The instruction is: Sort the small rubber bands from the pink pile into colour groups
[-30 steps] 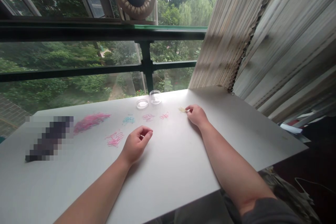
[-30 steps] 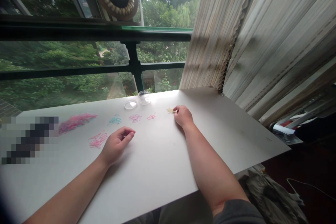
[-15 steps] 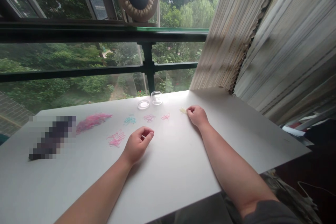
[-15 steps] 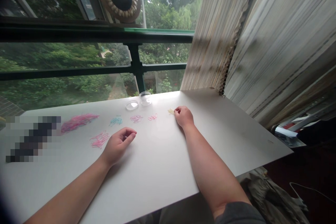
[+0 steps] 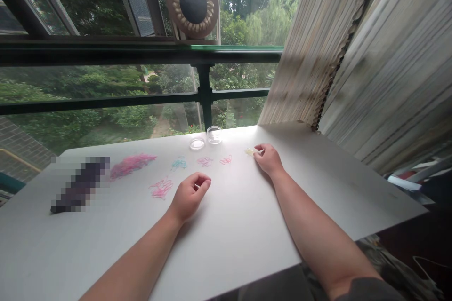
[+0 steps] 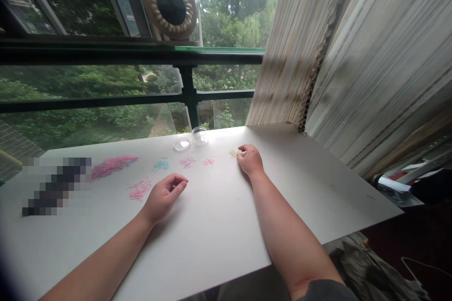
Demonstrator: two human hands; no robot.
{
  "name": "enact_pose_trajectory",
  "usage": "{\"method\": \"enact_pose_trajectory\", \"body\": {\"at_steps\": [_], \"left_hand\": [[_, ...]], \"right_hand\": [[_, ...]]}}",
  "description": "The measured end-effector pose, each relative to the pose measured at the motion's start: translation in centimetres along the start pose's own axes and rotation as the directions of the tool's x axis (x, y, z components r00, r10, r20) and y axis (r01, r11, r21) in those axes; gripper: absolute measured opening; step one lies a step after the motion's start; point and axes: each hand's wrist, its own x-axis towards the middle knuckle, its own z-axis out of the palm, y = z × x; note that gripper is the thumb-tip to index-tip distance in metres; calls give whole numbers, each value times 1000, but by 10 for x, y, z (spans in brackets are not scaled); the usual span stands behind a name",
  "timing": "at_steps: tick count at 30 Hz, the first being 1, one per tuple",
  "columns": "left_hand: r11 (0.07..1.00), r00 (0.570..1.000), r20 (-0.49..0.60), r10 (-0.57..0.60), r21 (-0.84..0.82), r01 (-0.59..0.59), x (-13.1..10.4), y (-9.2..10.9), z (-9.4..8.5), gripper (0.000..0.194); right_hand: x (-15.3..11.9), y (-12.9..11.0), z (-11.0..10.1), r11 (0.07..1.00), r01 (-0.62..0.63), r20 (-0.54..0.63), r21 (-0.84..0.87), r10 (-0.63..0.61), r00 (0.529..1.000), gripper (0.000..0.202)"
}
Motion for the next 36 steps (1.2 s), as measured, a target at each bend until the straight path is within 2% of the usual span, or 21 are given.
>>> {"method": "enact_pose_trajectory", "body": {"at_steps": [9,17,24,31,36], "left_hand": [[1000,1000,-4,14,3,-14,0,0,0,21],[1000,1000,21,7,15,-7,0,-4,0,22],[1000,1000,28,6,15,-6,0,-4,0,22],[1000,999,34,0,13,-1,0,-3,0,22],[1000,999,37,-1,15,1,0,-3,0,21]], "right_hand": [[0,0,2,982,8,-34,191,-2,999,29],[6,5,3,922,-45,-116,384,96,989,28],[12,13,7,847,-89,-182,525,214,960,32],[14,15,1,827,-100,-257,553,284,924,24],[13,19,1,866,-111,-242,488,257,936,20]]}}
